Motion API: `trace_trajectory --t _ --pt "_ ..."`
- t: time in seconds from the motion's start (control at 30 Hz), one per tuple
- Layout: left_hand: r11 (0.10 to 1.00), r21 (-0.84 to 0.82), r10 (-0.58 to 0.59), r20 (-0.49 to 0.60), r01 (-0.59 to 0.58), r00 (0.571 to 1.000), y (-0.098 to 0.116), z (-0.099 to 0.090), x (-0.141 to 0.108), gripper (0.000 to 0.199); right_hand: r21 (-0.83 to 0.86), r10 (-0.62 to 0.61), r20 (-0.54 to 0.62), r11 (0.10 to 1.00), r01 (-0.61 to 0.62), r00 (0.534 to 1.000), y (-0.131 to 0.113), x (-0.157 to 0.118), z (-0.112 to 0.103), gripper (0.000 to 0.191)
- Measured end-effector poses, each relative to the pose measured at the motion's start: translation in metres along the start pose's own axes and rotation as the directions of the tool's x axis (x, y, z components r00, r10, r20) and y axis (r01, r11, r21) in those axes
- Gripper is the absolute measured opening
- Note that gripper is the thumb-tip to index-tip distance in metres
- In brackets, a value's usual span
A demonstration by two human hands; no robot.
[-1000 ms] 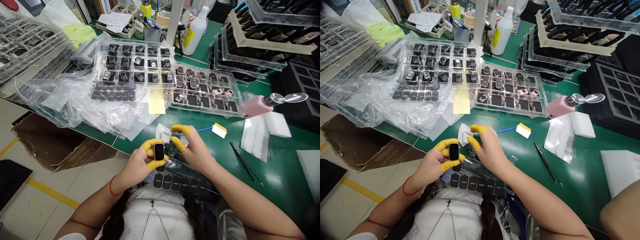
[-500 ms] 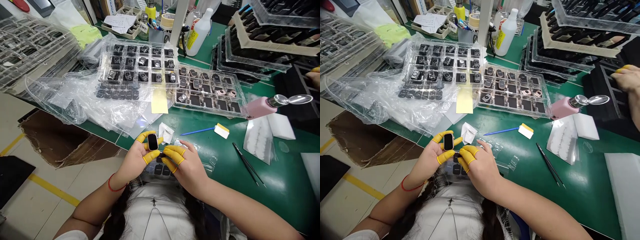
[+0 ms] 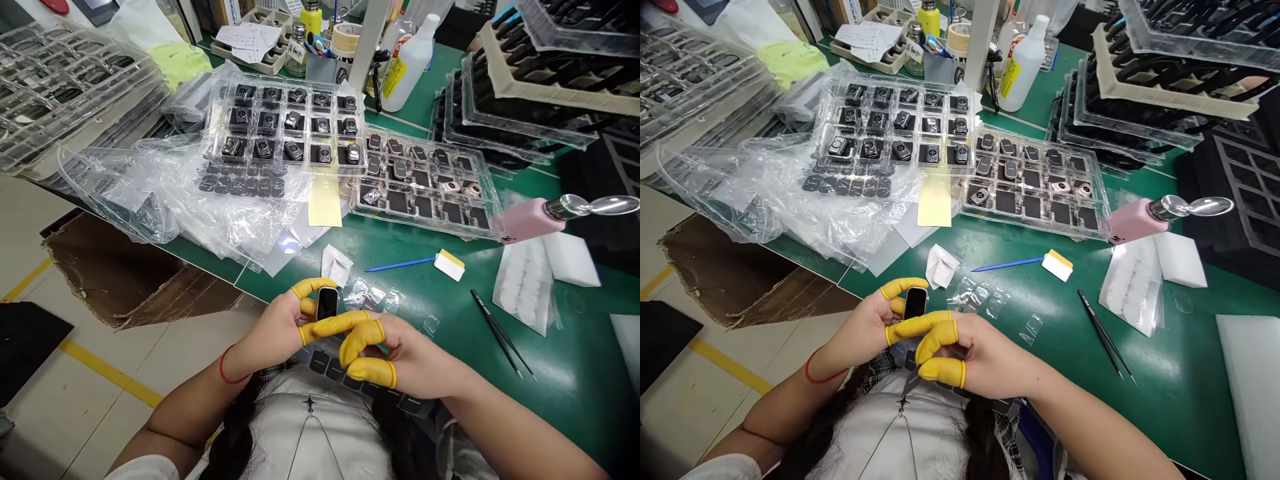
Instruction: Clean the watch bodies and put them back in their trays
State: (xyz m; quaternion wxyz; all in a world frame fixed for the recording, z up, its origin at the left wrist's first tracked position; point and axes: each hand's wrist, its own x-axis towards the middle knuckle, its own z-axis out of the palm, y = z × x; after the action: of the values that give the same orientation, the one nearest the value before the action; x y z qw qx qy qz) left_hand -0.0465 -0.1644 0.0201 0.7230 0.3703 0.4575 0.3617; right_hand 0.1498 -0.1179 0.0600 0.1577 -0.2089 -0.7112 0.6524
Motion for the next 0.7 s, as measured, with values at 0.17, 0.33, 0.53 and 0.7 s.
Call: trace_trajectory --t 0.17,0.33,0.53,0.7 --pt "0.999 0.034 0.013 0.022 -0.014 1.0 -0.001 0.001 0.001 0.057 0.164 0.104 -0.144 0.983 -0.08 0.984 0.013 0.008 -0.011 0.013" --pt "0.994 0.099 -0.04 0.03 0.037 0.999 -0.003 0.001 -0.001 0.062 0.225 0.226 -0.431 0.964 -0.138 0.873 0.015 0.01 -0.024 0.019" --pt "0.996 0.083 -0.039 0.039 0.035 0.999 -0.002 0.0 -0.001 0.06 0.267 0.305 -0.452 0.943 -0.2 0.838 0.013 0.012 -0.017 0.028" --pt "0.998 0.058 -0.042 0.048 0.039 0.998 -0.001 0.001 -0.001 0.055 0.165 0.266 -0.432 0.963 -0.214 0.862 0.011 0.017 -0.001 0.029"
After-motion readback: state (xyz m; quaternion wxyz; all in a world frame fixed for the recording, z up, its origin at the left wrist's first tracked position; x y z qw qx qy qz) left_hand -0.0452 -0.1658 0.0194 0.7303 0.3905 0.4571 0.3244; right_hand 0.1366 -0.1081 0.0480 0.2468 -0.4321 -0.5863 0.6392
